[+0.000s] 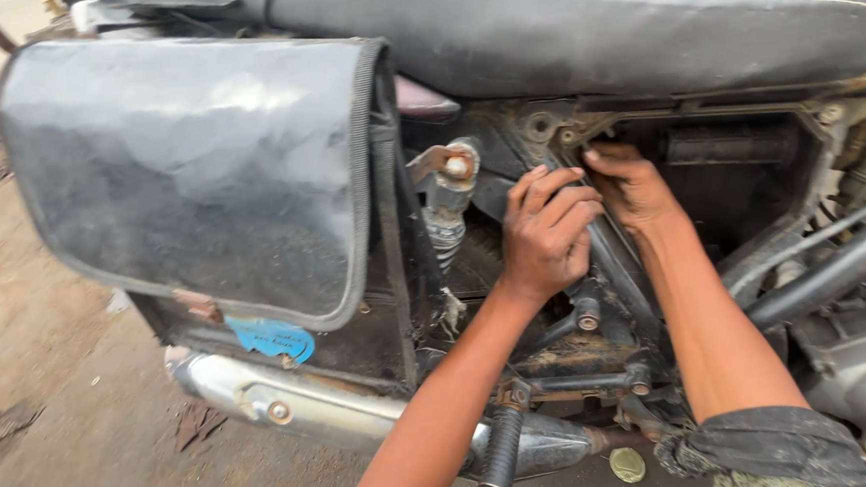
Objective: Clean the motorcycle air filter and air box using a cloth.
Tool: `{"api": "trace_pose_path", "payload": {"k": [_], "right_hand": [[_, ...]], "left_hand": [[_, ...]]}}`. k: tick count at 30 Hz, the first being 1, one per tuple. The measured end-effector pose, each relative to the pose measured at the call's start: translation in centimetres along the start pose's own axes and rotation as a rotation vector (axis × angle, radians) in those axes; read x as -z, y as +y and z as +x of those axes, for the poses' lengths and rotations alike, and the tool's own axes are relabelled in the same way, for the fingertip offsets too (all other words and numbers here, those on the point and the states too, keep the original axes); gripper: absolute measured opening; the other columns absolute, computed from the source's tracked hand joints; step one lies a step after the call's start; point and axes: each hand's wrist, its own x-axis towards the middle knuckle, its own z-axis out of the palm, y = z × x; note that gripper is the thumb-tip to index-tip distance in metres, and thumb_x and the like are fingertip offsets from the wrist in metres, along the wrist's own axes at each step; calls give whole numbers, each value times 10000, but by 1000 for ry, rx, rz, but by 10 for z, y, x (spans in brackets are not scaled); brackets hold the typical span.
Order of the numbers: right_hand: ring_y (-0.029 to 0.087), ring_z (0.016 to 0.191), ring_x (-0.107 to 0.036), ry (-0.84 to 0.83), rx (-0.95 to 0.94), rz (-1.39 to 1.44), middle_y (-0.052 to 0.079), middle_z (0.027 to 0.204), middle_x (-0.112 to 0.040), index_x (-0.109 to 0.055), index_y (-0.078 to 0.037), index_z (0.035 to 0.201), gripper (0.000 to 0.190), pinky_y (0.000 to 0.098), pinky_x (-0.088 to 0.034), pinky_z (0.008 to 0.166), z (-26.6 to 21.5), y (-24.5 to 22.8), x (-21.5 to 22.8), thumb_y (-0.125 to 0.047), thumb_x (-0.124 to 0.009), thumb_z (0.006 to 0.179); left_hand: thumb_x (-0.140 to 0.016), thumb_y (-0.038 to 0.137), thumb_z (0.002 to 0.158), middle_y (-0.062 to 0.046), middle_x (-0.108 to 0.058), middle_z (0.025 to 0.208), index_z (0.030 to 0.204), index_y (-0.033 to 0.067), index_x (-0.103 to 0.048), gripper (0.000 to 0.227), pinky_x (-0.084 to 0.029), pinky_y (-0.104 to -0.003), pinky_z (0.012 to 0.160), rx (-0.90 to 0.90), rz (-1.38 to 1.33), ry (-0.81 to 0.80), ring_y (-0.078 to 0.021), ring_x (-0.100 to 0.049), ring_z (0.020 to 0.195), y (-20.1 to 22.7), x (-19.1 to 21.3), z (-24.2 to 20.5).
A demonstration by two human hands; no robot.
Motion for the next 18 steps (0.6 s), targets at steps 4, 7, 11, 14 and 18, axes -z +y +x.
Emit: {"api": "trace_pose_path", "payload": {"k": [4, 7, 11, 14, 18], "right_hand": [[101, 923, -667, 85, 6, -99, 49, 1042, -720, -718, -10, 1112, 173, 257, -520, 836, 0, 3, -7, -118, -676, 983], [64, 782, -590, 168, 27, -499, 14, 961, -700, -724, -27, 1097, 186, 244, -438, 649, 2, 4, -8, -92, -647, 941], [54, 752, -591, 174, 21, -501, 0, 932, -700, -722, -37, 1076, 178, 221, -450, 630, 5, 5, -5, -131, -610, 974], [61, 772, -593, 148, 35, -437, -3, 938, -690, -711, -18, 1088, 179, 225, -446, 646, 3, 8, 9, -158, -635, 1006], [63, 867, -620, 62, 1, -281, -12, 1000, -707, -703, -40, 1144, 232, 234, -475, 743, 1, -2, -3, -181, -639, 971]], "left_hand": [[-595, -9, 825, -2, -699, 1092, 952, 94, -696, 193, -379, -475, 1226, 28, -11, 14, -221, -596, 1283, -1, 0, -5], [-605, -6, 828, -2, -701, 1087, 956, 94, -703, 190, -376, -469, 1231, 27, -22, 4, -216, -594, 1279, -2, -2, -5], [-590, -21, 834, -12, -710, 1085, 951, 91, -715, 205, -367, -468, 1225, 23, -20, -2, -226, -595, 1284, -3, -6, -6], [-593, -15, 825, -21, -717, 1078, 938, 83, -715, 193, -368, -466, 1202, 5, -19, -8, -236, -604, 1274, 0, -8, -2], [-598, 13, 825, -22, -718, 1058, 927, 82, -716, 171, -362, -471, 1181, -15, -12, -1, -244, -612, 1244, 3, -10, 4]]}}
